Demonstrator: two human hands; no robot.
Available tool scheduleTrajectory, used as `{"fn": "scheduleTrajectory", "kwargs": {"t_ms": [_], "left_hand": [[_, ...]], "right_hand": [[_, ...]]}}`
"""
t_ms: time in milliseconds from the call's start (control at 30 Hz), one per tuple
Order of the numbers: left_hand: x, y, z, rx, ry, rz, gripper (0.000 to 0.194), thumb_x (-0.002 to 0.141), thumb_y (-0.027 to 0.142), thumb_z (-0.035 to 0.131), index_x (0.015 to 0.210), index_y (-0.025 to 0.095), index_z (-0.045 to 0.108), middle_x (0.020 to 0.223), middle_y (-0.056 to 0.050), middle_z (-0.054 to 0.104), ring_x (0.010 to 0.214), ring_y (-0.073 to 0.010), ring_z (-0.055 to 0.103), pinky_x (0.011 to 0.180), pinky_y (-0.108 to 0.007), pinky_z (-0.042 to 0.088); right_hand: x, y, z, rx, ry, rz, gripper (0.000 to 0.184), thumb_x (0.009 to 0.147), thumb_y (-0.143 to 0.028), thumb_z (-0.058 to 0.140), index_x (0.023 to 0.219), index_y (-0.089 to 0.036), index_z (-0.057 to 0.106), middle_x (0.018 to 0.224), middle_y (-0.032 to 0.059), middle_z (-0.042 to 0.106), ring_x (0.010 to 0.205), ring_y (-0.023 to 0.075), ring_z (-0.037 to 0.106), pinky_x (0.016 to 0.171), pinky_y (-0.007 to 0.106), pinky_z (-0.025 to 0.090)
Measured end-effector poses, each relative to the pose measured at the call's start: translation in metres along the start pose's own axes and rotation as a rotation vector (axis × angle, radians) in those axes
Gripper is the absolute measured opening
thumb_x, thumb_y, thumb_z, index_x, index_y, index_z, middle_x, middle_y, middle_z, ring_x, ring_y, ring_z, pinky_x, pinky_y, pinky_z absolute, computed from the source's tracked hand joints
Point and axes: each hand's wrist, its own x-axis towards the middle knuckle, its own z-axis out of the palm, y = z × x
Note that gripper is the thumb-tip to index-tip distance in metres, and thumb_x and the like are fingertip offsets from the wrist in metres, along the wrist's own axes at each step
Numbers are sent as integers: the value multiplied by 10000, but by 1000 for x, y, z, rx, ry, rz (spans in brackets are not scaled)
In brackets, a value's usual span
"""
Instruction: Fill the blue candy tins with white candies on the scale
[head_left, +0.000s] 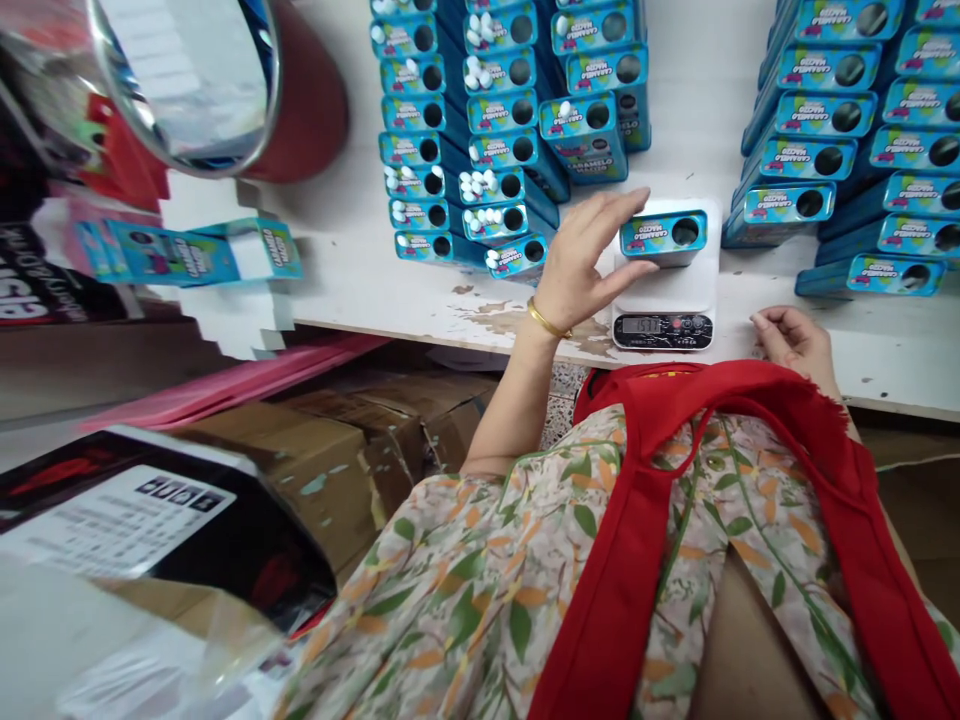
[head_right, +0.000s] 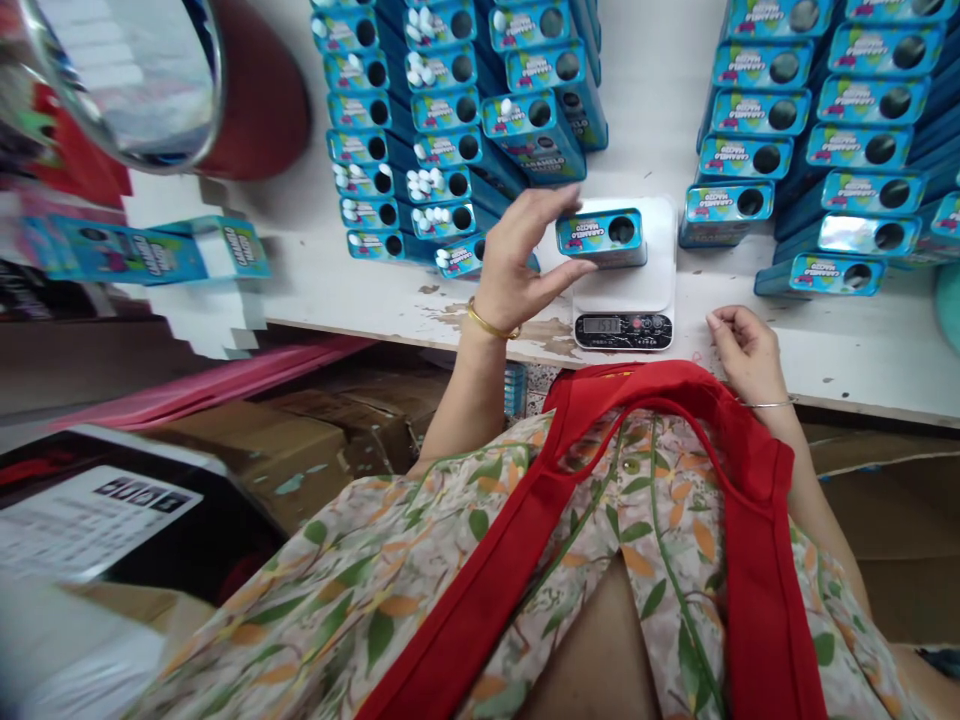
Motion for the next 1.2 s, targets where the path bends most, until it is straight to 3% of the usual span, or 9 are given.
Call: {"fn": "scheduleTrajectory", "kwargs": {"t_ms": [100,233,367,533,600,767,1033,1133,1200], "left_hand": [[-2,0,-10,31,82,25,644,884,733,489,1401,349,477,1348,-56,609,1260,-261,574,1098,-440,477],[-4,-20,-20,82,222,127,485,983,606,413,1382,335,464,1286,-28,628,1203,-193,580,1065,-390,491],[-5,-27,-23,78,174,78,571,959,685,365,1357,291,479,1284,-39,628,1221,-205,569,1091,-386,457],[-2,-2,-20,62,229,8,482,951,676,384,1255,346,561,1189,-51,667,1150,-224,625,1005,-436,528],[-1,3,-18,49,197,-26,495,943,697,367,1262,371,559,1215,-45,658,1182,-222,614,1027,-443,521],[1,0,-13,50,68,-46,647,904,787,311,1336,354,522,1330,-45,618,1269,-243,560,1097,-469,471],[3,-11,2,81,54,-16,694,898,786,328,1368,318,532,1368,-71,609,1296,-295,560,1118,-498,465],[-1,-13,0,37,93,111,578,911,679,487,1383,345,523,1350,-24,629,1218,-294,589,1061,-538,510],[-4,-15,-4,39,179,157,501,905,547,586,1383,411,525,1323,20,652,1115,-301,628,975,-586,548]], "right_hand": [[0,0,0,-10,6,5,233,855,-408,700,888,-181,658,673,8,568,601,131,487,569,282,379],[-2,0,-1,-25,3,11,244,838,-419,706,876,-183,661,703,18,593,634,142,522,606,285,402],[-4,5,-3,-66,-7,12,275,840,-450,698,893,-182,668,701,15,598,643,146,522,626,289,402],[-7,11,-5,-108,-37,49,295,862,-469,666,927,-182,664,687,3,570,627,140,483,614,286,383],[-9,12,-5,-116,-45,55,307,863,-484,659,934,-186,663,683,2,561,632,143,478,607,282,383],[-11,15,-7,-126,-42,48,313,857,-498,655,932,-194,660,688,0,552,646,150,475,607,278,393],[-20,16,-1,-98,-46,21,321,851,-502,671,937,-193,668,690,-4,579,632,144,510,597,273,410],[-26,-3,-23,-49,5,-31,317,855,-499,674,904,-187,669,686,0,594,584,128,514,560,266,408],[-22,-17,-65,-85,226,-122,297,881,-494,646,890,-197,653,673,-3,584,549,119,504,540,267,407]]}}
